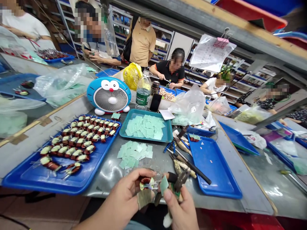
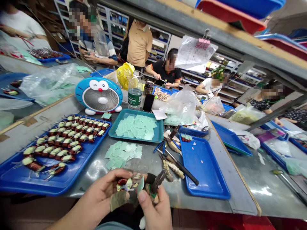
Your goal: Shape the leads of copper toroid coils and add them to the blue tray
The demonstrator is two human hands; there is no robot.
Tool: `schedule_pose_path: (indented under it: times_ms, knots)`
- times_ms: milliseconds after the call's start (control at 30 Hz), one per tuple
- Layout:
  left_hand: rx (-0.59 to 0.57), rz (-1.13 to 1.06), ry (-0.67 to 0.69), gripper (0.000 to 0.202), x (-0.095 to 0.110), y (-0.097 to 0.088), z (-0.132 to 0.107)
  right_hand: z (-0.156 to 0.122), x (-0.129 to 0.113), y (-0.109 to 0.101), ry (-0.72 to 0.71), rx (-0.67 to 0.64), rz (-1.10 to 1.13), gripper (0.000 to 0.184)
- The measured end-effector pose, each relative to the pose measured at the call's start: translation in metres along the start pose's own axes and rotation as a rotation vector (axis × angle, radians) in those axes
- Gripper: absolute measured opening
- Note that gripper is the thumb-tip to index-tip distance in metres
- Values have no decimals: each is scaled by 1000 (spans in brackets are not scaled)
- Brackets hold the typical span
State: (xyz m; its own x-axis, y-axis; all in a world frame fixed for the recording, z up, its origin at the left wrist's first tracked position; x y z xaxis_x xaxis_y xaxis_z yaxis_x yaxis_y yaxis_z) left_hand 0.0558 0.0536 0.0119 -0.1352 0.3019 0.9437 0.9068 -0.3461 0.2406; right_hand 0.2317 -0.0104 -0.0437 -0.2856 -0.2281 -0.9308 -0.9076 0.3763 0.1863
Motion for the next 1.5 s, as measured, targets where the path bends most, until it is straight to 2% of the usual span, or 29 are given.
schedule_pose_path:
  times_ms: [167, 300, 367, 467, 633, 800, 900, 1000, 1133, 1267, 1367, 1500]
  knots:
    - [-8, 190, 143, 33, 13, 3, -2, -5, -7, -9, -45, 77, -32, 77]
    - [-52, 351, 250, 24, 23, 7, -1, -6, -6, -14, -76, 7, -35, 72]
    - [-77, 330, 220, 25, 25, 9, -2, -6, -2, -17, -75, -31, -39, 70]
    - [-96, 249, 136, 30, 24, 11, -5, -5, -3, -23, -94, 5, -35, 66]
    - [-132, 86, 35, 34, 16, 17, -8, -10, -13, -11, -154, -38, -114, 66]
    - [-182, -191, -83, 34, 11, 26, -8, -16, -14, 2, -185, 93, -86, 71]
    - [-152, -200, -92, 34, 11, 24, -9, -14, -7, 0, -148, 39, -98, 70]
    - [-71, -105, -72, 36, 8, 18, -8, -8, 2, -10, -123, -14, -100, 68]
    - [16, 61, 20, 35, 3, 13, -7, -3, 6, -18, -148, -59, -108, 62]
    - [80, 198, 171, 33, 5, 10, -5, -6, -10, -12, -236, -70, -144, 55]
    - [103, 367, 377, 29, 17, 11, -7, -10, -26, -7, -328, 14, -160, 46]
    - [54, 525, 691, 32, 29, 19, -11, -13, -33, 0, -380, 75, -109, 44]
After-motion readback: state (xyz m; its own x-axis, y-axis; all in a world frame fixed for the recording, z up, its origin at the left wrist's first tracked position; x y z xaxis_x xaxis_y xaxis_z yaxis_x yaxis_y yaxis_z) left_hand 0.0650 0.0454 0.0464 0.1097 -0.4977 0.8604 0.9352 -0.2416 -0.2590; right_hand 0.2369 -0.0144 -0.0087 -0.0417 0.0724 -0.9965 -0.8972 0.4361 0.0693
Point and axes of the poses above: each hand's wrist, its own z-axis towards the middle knuckle, its own y-axis out of the palm, x = y × z, the point moved 4 cm from there along z, towards the middle knuckle, and after that the axes turned 10 degrees about x, right-handed, at the moved point
